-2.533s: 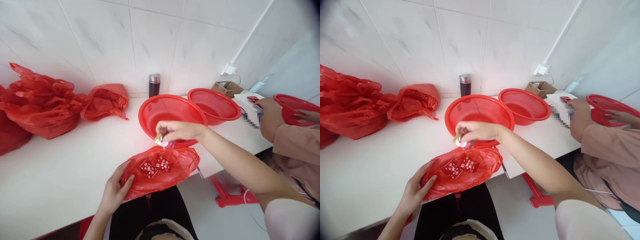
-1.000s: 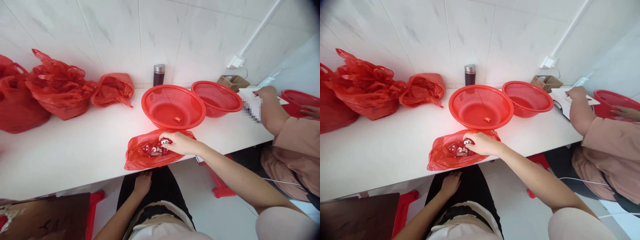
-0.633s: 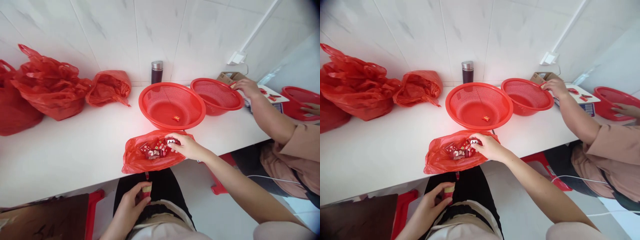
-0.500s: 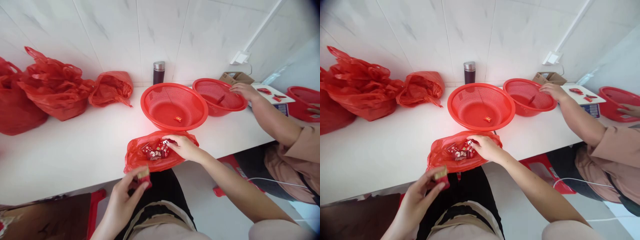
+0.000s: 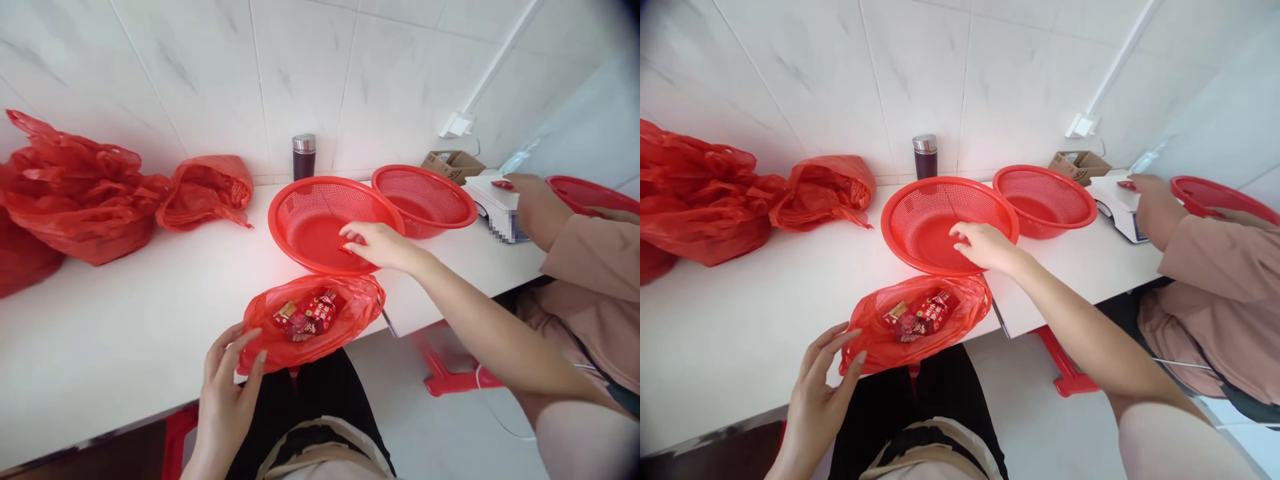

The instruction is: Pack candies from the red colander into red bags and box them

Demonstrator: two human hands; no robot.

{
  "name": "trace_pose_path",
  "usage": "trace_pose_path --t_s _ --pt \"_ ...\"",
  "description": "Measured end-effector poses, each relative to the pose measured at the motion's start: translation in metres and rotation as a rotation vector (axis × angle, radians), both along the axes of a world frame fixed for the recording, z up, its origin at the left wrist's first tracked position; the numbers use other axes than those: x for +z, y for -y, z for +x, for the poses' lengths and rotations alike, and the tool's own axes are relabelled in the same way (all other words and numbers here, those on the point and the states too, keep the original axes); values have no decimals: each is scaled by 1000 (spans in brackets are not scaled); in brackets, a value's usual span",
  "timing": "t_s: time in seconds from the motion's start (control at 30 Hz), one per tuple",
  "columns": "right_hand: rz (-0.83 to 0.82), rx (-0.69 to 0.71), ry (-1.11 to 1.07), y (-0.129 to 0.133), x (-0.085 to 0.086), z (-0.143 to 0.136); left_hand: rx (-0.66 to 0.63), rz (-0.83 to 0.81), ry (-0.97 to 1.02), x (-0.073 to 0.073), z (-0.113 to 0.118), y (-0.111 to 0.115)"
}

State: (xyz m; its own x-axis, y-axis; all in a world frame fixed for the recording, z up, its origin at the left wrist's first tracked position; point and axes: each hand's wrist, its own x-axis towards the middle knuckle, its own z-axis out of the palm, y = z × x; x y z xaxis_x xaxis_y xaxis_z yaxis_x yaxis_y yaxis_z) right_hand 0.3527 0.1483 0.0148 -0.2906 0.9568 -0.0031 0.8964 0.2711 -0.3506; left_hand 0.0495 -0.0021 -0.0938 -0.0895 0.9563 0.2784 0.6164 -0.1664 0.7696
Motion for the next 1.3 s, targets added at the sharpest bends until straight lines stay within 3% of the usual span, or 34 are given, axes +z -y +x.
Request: trace_pose_path --t_s 0.1,0.23,0.37,0.47,0.53,0.6,0.67,0.77,0.93,1.07,1.2,1.3 --pt "-169 5 270 -47 -21 -4 113 -108 166 -11 -6 3" --pt "-282 40 324 -74 -45 -9 115 -301 422 -27 -15 6" --pt "-297 92 259 -77 -37 -4 70 -388 488 -37 -22 4" --pt "-223 123 122 -61 -13 -8 64 -420 521 -35 -21 -2" --pt "-198 193 -62 -36 2 -20 70 -454 568 -28 -15 -7" --pt "-221 320 -337 -2 6 -36 76 -470 638 -19 -9 -11" --pt "-204 340 -414 32 -3 -53 88 -451 715 -11 -4 -14" --pt "-32 195 -210 67 -37 -64 102 -428 761 -5 -6 -15" --pt "-35 98 73 72 -85 -50 148 -447 746 -7 -25 -13" --pt "-76 23 59 68 -94 -41 174 -417 701 -7 -25 -11" --pt "-143 -109 -167 70 -91 -38 143 -358 653 -2 -11 -8" --pt "-221 -92 -301 73 -88 -38 138 -352 579 -1 -7 -7"
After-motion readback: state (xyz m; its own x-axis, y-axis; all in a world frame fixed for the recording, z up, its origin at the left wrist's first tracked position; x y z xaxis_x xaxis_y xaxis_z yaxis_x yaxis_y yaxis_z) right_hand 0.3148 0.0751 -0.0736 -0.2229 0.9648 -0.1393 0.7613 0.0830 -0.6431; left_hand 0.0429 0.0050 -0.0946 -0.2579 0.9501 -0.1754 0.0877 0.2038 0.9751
